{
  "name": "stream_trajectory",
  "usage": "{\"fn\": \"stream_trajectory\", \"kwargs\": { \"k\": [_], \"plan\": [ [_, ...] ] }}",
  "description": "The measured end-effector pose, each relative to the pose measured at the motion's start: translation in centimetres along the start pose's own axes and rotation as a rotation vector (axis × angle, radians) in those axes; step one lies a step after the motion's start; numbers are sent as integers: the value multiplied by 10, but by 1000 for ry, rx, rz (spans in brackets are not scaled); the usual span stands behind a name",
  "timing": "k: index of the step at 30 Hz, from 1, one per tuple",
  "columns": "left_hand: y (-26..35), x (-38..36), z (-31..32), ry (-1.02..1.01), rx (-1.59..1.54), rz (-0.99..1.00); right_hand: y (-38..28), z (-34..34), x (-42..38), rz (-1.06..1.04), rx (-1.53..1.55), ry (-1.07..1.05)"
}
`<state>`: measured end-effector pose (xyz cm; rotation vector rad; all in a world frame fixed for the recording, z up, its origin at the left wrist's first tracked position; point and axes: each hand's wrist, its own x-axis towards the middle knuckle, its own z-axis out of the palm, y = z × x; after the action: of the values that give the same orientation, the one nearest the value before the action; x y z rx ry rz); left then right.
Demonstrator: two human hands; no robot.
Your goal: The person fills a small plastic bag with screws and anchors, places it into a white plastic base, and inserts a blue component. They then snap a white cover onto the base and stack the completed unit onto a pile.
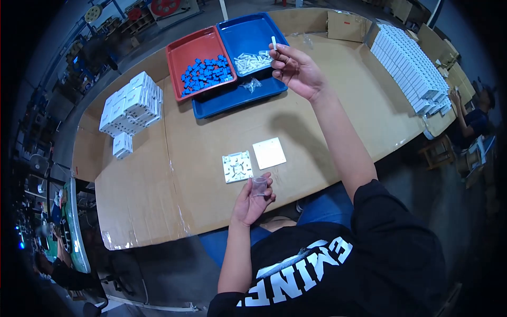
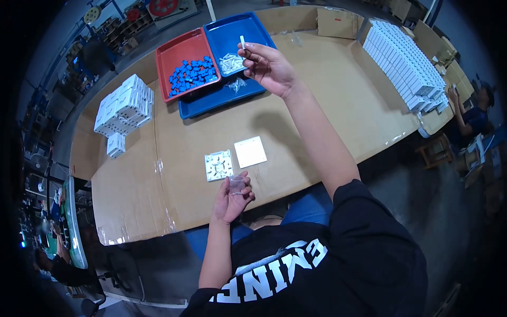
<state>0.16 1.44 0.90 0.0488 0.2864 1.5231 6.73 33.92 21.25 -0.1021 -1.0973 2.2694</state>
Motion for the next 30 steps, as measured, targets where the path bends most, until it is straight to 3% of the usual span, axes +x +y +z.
{"fn": "stream_trajectory", "kwargs": {
  "k": [2, 5, 9, 14, 18, 20, 21, 23, 24, 26, 30],
  "plan": [
    [-1, 0, -5, -8, 41, 23, 13, 0, -14, 10, -16, 53],
    [-2, -1, -10, -32, 40, 2, 60, -13, -49, -117, -627, 289],
    [1, -2, 1, -53, 52, -4, 128, -24, -123, 70, -690, 402],
    [0, -4, 8, -5, 124, -5, 154, -10, -179, 116, -658, 330],
    [0, -3, 6, -18, 177, -14, 133, 12, -180, 56, -718, 181],
    [1, -3, 7, -30, 176, -22, 121, 8, -177, 243, -1006, -29],
    [1, -3, 5, -26, 197, -24, 116, 12, -174, 243, -1008, -27],
    [1, -3, 3, -23, 216, -25, 109, 22, -167, 287, -1219, -216],
    [2, -3, 2, -32, 218, -33, 110, 21, -164, 289, -1220, -216],
    [2, -4, 0, -36, 218, -40, 114, 16, -156, 140, -1225, -451],
    [3, -5, 3, -30, 207, -35, 116, 18, -139, 137, -1197, -621]
  ]
}}
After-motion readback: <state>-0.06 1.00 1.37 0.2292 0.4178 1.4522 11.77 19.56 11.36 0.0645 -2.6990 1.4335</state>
